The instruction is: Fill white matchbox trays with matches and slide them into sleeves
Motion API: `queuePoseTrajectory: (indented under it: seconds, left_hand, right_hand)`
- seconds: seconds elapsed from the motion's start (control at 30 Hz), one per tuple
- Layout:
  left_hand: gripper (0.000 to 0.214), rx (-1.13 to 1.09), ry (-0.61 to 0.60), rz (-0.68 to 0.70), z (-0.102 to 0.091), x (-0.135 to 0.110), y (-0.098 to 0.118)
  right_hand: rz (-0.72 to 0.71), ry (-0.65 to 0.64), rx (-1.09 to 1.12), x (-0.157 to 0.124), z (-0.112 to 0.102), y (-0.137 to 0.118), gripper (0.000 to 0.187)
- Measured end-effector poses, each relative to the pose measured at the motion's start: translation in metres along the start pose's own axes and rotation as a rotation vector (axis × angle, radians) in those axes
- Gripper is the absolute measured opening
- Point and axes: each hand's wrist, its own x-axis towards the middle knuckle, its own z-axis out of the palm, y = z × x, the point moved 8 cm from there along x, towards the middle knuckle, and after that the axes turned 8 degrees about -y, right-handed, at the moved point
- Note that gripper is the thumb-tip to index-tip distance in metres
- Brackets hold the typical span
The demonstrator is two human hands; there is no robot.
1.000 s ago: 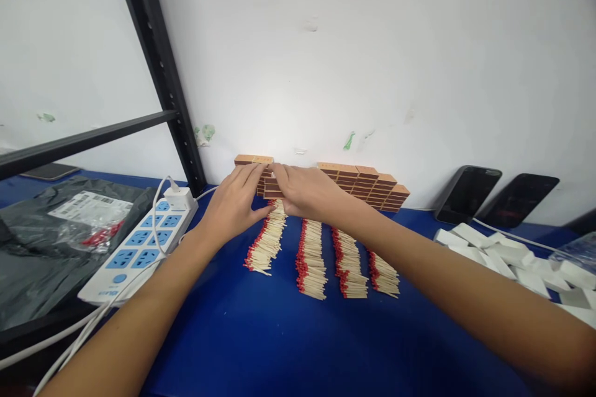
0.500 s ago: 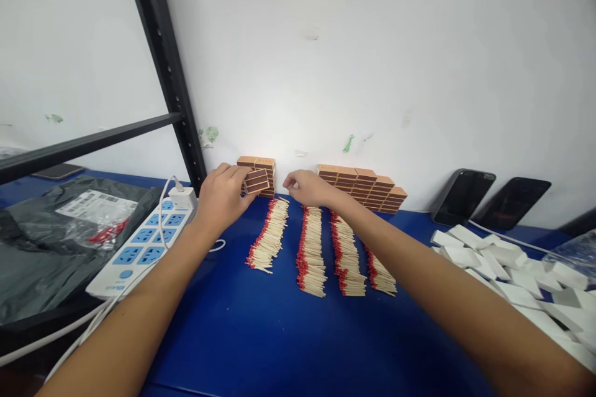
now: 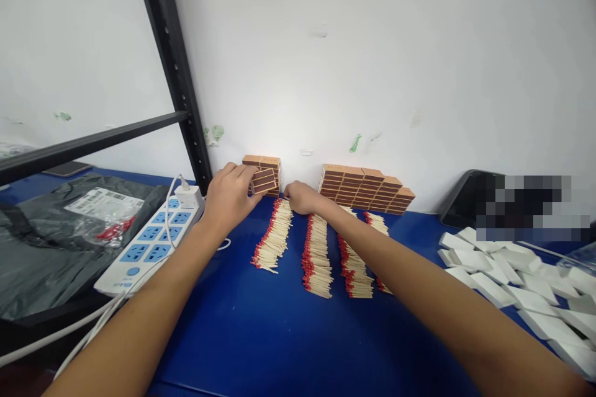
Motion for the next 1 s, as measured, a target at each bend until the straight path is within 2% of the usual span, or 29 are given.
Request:
queuePoseTrajectory:
  seconds: [1.0]
  left_hand:
    - [0.034, 0.008, -0.007, 0.031, -0.001, 0.000, 0.004]
  right_hand:
    - [-0.121, 0.007, 0.061, -0.023, 0.002, -0.028, 0.036]
